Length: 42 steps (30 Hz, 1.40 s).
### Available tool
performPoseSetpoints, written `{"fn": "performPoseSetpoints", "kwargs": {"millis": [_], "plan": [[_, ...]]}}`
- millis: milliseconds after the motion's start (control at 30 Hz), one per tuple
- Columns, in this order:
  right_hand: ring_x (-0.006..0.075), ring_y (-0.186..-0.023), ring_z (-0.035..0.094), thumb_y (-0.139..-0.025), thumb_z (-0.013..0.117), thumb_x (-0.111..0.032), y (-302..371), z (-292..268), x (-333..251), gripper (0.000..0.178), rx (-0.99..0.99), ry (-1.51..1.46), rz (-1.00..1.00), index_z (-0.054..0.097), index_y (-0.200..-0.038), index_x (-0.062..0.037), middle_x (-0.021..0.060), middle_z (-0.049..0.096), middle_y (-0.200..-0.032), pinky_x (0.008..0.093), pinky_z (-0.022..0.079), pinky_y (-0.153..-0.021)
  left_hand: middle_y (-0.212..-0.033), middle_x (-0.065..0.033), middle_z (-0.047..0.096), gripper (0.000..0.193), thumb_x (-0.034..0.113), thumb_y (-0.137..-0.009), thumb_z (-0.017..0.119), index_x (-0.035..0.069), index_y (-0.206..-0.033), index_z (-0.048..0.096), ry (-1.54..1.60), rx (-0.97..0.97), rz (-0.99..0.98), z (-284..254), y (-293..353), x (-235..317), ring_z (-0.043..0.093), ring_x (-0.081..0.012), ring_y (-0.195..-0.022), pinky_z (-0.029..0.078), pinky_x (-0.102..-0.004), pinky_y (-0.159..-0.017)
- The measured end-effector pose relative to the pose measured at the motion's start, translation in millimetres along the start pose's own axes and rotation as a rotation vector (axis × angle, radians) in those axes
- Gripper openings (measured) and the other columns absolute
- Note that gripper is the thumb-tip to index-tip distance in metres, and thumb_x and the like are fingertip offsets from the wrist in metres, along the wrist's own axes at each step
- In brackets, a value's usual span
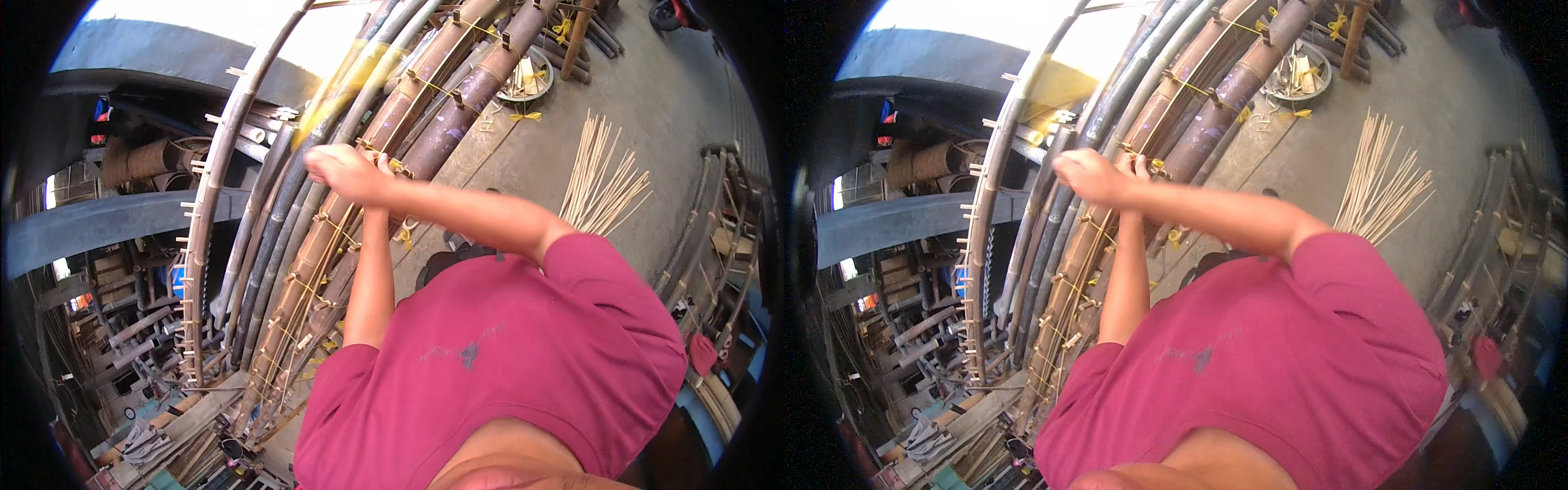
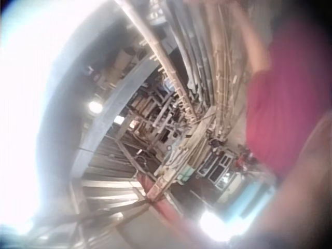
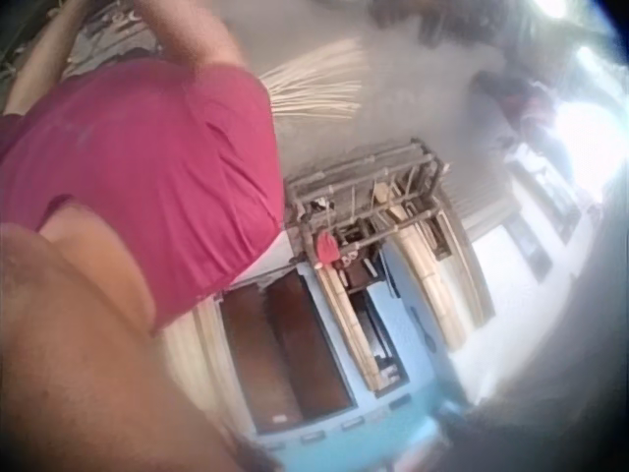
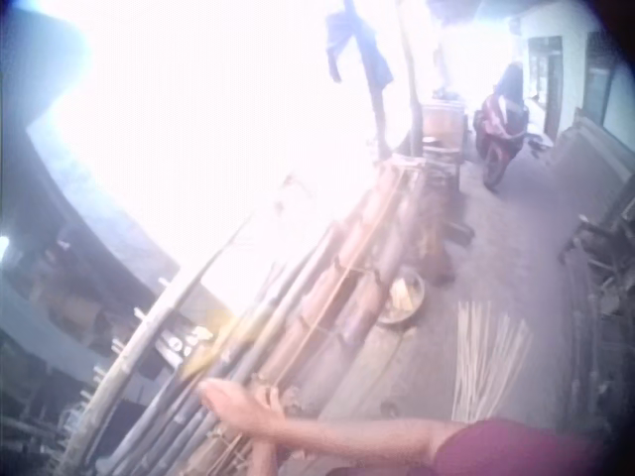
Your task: The person repeatedly picks thin bamboo sticks from a pile on the floor and ties them to a horizontal metal rack using yellow plastic ties. The person secures each stick by wrapping and knotting the tie around the rack and the stick.
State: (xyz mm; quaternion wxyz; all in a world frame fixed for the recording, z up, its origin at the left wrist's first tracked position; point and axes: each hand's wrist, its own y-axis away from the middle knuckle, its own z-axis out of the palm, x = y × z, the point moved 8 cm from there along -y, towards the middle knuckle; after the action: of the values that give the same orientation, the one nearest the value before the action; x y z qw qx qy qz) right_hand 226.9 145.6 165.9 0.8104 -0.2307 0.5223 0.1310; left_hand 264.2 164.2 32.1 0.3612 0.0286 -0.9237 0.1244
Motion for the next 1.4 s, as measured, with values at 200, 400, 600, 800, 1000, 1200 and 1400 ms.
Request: {"fn": "performPoseSetpoints", "kwargs": {"millis": [200,400,600,800,1000,1200,1400], "plan": [[0.0242,-0.078,0.067,-0.094,0.05,-0.049,-60,-91,87,0.049,-0.288,1.192,0.123,0.073,-0.089,-0.0069,0.0134,0.07,-0.081,0.0415,0.051,-0.08,-0.105,-0.0229,0.067,0.035,0.033,-0.099,0.046,0.008,-0.111,0.067,-0.051,-0.205,-0.128,-1,-18,-5,0.061,-0.0425,-0.104,0.047,-0.0494,-0.087],[0.0361,-0.064,0.062,-0.092,0.053,-0.028,71,-41,-6,0.037,-0.812,0.856,-0.109,0.061,-0.07,0.001,0.0203,0.062,-0.067,0.0486,0.049,-0.067,-0.091,-0.0204,0.068,0.033,0.034,-0.096,0.052,0.007,-0.103,0.07,-0.117,-0.132,-0.092,-14,-12,-19,0.066,-0.039,-0.088,0.049,-0.0477,-0.077],[0.038,-0.061,0.061,-0.089,0.055,-0.028,145,-71,81,0.04,-0.468,0.817,0.091,0.062,-0.059,-0.0034,0.0183,0.06,-0.059,0.0492,0.049,-0.066,-0.078,-0.0059,0.069,0.021,0.013,-0.098,0.054,-0.003,-0.1,0.068,0.345,-0.035,-0.051,-20,-47,21,0.064,-0.0112,-0.078,0.05,-0.0278,-0.072],[0.0351,-0.06,0.06,-0.084,0.058,-0.026,155,-61,75,0.033,-0.455,1.083,-0.177,0.062,-0.06,-0.0038,0.0175,0.059,-0.058,0.0435,0.048,-0.076,-0.087,-0.0174,0.071,0.027,0.023,-0.097,0.052,0.003,-0.1,0.071,-0.033,0.146,-0.015,-17,-128,-61,0.068,-0.0294,-0.079,0.052,-0.0399,-0.074],[0.0331,-0.087,0.06,-0.076,0.062,-0.017,176,-15,85,0.018,-0.366,1.104,-0.017,0.063,-0.091,-0.007,0.0144,0.062,-0.088,0.0407,0.046,-0.083,-0.091,-0.0165,0.071,0.051,0.032,-0.098,0.052,-0.001,-0.137,0.048,-0.101,-0.289,0.032,-41,-105,-68,0.067,-0.0226,-0.081,0.05,-0.037,-0.077],[0.0163,-0.097,0.061,-0.094,0.061,-0.033,239,49,183,0.03,0.009,-0.455,0.936,0.058,-0.119,-0.0152,0.0019,0.064,-0.104,0.0348,0.05,-0.086,-0.122,-0.025,0.061,0.045,0.024,-0.096,0.053,0.0,-0.133,0.052,-0.246,-0.273,-0.091,-144,49,-107,0.057,-0.0404,-0.116,0.045,-0.0472,-0.094],[0.0137,-0.069,0.053,-0.095,0.044,-0.014,116,107,88,0.023,0.538,-0.471,0.011,0.055,-0.077,-0.0058,0.0044,0.058,-0.076,0.0278,0.044,-0.068,-0.106,-0.0084,0.064,0.03,0.021,-0.093,0.06,0.004,-0.116,0.053,-0.518,0.051,0.209,-116,99,-87,0.058,-0.0256,-0.106,0.039,-0.0426,-0.095]]}}
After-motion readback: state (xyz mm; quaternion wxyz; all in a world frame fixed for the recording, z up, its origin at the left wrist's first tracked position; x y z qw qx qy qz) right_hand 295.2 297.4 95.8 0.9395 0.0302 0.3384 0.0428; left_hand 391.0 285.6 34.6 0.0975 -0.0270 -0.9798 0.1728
